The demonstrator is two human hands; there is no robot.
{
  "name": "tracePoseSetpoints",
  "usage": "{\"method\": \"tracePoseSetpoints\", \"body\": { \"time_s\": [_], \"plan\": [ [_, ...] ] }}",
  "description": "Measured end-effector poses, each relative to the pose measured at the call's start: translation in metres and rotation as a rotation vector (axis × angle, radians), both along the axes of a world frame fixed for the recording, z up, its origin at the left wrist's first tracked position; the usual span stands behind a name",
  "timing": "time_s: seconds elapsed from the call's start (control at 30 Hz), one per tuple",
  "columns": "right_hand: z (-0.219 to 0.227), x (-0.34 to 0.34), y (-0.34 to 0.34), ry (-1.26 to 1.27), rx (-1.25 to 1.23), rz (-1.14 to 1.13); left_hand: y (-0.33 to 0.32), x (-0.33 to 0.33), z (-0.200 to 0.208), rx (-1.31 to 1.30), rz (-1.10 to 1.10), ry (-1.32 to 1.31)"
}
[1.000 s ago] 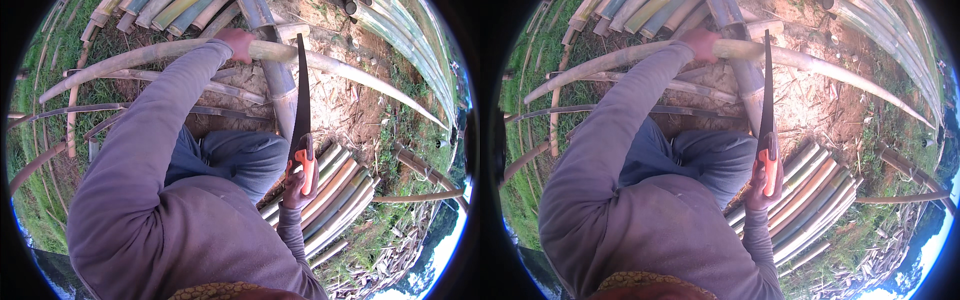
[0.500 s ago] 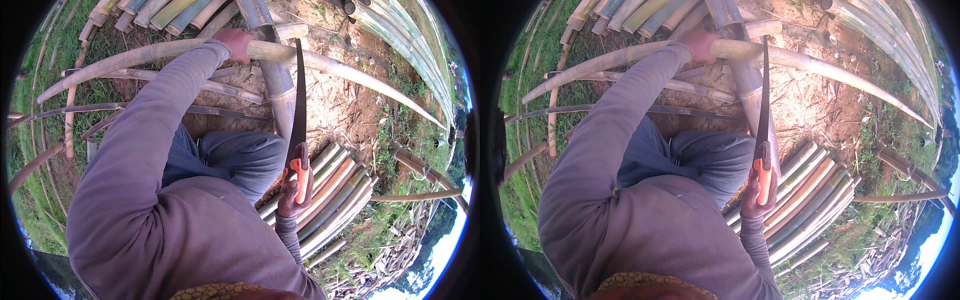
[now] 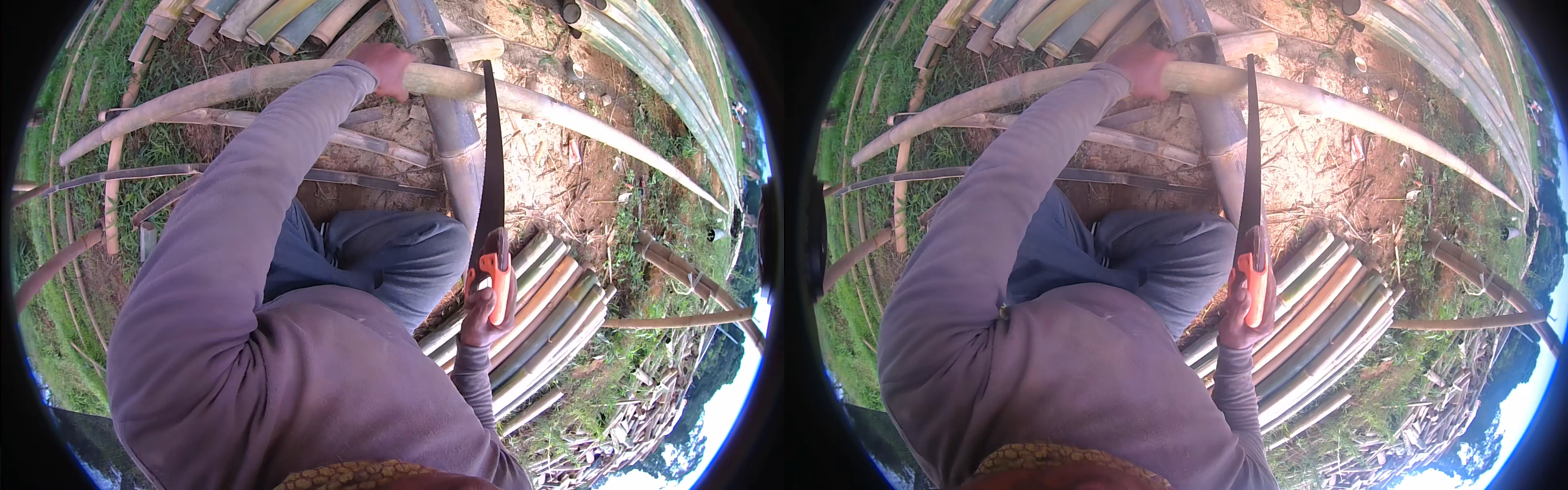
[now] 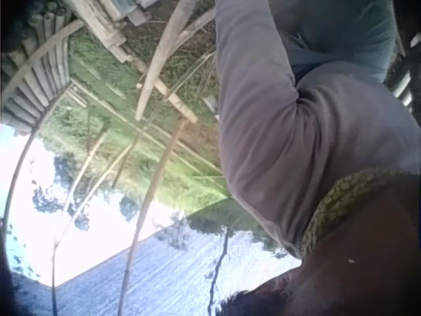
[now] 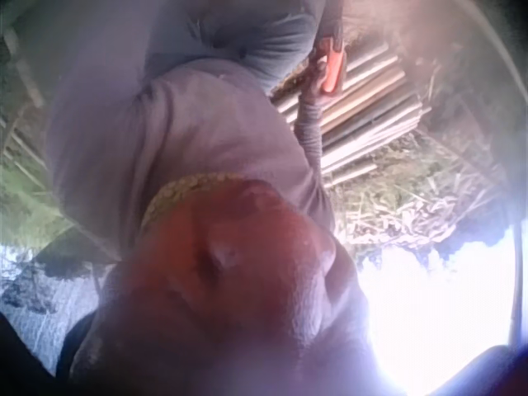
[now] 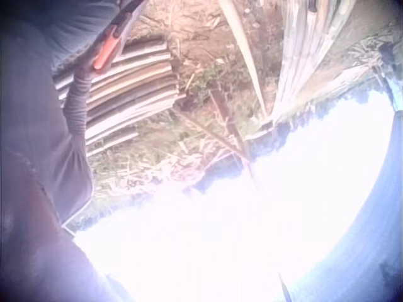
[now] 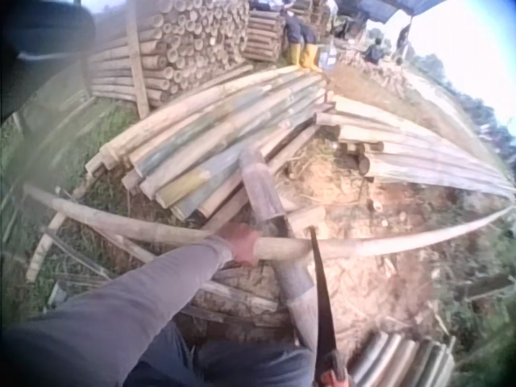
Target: The person sits on the ground and uses a hand saw to cut long bamboo poles into shorter sections. They repeatedly position each pole, saw through it, and set the cut pieces aside in a pile.
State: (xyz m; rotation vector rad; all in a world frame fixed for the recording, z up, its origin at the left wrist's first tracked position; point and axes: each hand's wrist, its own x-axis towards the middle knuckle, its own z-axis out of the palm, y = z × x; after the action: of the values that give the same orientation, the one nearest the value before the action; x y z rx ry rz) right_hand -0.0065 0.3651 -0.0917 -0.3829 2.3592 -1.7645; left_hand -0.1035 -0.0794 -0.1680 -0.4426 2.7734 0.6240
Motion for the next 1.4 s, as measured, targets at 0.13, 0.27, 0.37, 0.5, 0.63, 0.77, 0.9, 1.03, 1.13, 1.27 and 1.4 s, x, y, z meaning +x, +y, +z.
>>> {"method": "tracePoseSetpoints", "body": {
  "time_s": [0.13, 0.27, 0.37, 0.5, 0.63, 0.77, 0.9, 1.03, 1.13, 1.27, 1.4],
  "plan": [
    [-0.022, -0.04, -0.033, -0.019, -0.102, -0.01, 0.006, -0.003, 0.0, -0.047, -0.005, -0.007],
    [-0.021, -0.149, -0.151, -0.055, -0.191, -0.027, 0.018, -0.004, 0.01, -0.108, -0.015, 0.07],
    [-0.018, -0.149, -0.15, -0.042, -0.135, 0.018, 0.009, -0.006, 0.007, -0.074, -0.017, 0.005],
    [-0.022, -0.032, -0.033, 0.0, -0.154, -0.025, 0.006, 0.004, -0.002, -0.038, -0.008, -0.003],
    [-0.005, 0.003, -0.017, -0.012, -0.178, -0.06, 0.007, 0.0, 0.003, -0.068, -0.007, 0.004],
    [-0.041, -0.11, -0.113, -0.057, -0.227, -0.036, 0.017, -0.004, 0.007, -0.105, -0.004, 0.002],
    [-0.017, -0.167, -0.171, -0.01, -0.124, 0.022, 0.009, -0.008, -0.003, -0.047, 0.006, 0.032],
    [-0.027, -0.073, -0.071, 0.057, -0.018, 0.024, 0.002, -0.002, 0.007, -0.047, 0.01, 0.015],
    [-0.021, -0.002, -0.007, 0.173, -0.004, 0.009, 0.009, 0.001, 0.009, -0.07, 0.012, 0.0],
    [-0.036, -0.046, -0.051, 0.087, -0.115, 0.004, 0.008, -0.002, -0.002, -0.083, 0.012, 0.021],
    [-0.019, -0.162, -0.162, 0.011, -0.068, 0.034, 0.015, -0.003, 0.007, -0.098, 0.01, 0.043]
  ]
}}
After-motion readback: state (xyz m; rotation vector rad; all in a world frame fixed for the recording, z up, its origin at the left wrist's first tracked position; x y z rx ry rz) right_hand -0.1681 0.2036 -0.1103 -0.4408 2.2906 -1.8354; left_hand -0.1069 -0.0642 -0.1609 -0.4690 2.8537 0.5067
